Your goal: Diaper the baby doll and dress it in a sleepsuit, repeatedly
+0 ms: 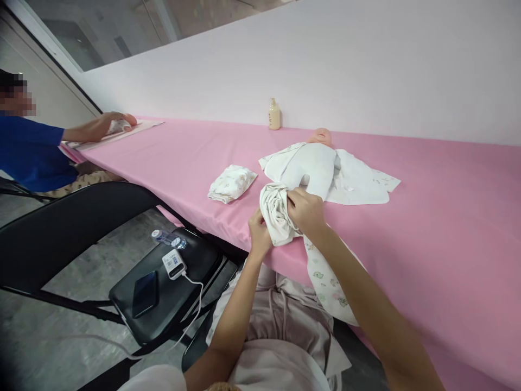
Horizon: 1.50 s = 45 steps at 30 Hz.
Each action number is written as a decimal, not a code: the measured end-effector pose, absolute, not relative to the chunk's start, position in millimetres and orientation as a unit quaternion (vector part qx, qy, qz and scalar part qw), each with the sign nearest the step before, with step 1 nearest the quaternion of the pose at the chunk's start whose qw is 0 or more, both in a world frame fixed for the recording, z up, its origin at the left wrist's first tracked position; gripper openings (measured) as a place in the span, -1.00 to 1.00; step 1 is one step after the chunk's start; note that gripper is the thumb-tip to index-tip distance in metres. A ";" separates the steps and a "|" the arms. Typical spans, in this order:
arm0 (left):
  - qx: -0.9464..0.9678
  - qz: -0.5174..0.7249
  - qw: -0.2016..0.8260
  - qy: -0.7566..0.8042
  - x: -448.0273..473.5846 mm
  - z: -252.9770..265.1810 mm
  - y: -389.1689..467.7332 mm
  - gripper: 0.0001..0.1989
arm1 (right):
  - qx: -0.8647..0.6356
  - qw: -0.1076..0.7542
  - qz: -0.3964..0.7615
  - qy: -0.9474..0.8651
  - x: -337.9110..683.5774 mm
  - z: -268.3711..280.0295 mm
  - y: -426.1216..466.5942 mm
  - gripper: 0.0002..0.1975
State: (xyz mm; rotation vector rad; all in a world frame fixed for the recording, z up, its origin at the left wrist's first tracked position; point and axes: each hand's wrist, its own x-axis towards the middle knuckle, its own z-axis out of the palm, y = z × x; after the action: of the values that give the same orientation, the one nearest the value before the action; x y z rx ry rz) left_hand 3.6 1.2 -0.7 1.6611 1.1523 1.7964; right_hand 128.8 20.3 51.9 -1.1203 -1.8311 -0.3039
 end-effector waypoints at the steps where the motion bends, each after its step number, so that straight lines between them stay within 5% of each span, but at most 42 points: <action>1: 0.597 0.650 0.217 0.417 3.6 -0.7 1.1 -0.90 | -0.448 0.472 -0.133 -0.748 127.9 51.5 19.7 -0.74; 30: 0.570 0.651 0.225 0.448 -0.1 0.8 0.2 -0.92 | -0.403 0.447 0.132 -0.787 129.4 66.1 16.8 -0.85; 45: 0.598 0.633 0.192 0.452 -4.5 4.3 -2.0 -0.89 | -0.427 0.427 0.126 -0.787 124.1 58.3 21.4 -0.84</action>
State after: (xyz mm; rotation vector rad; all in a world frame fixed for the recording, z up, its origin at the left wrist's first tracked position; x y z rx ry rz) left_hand -4.5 -2.0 4.3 1.6796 1.2697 1.7776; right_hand 124.1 21.4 58.3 -1.0663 -1.9659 0.3159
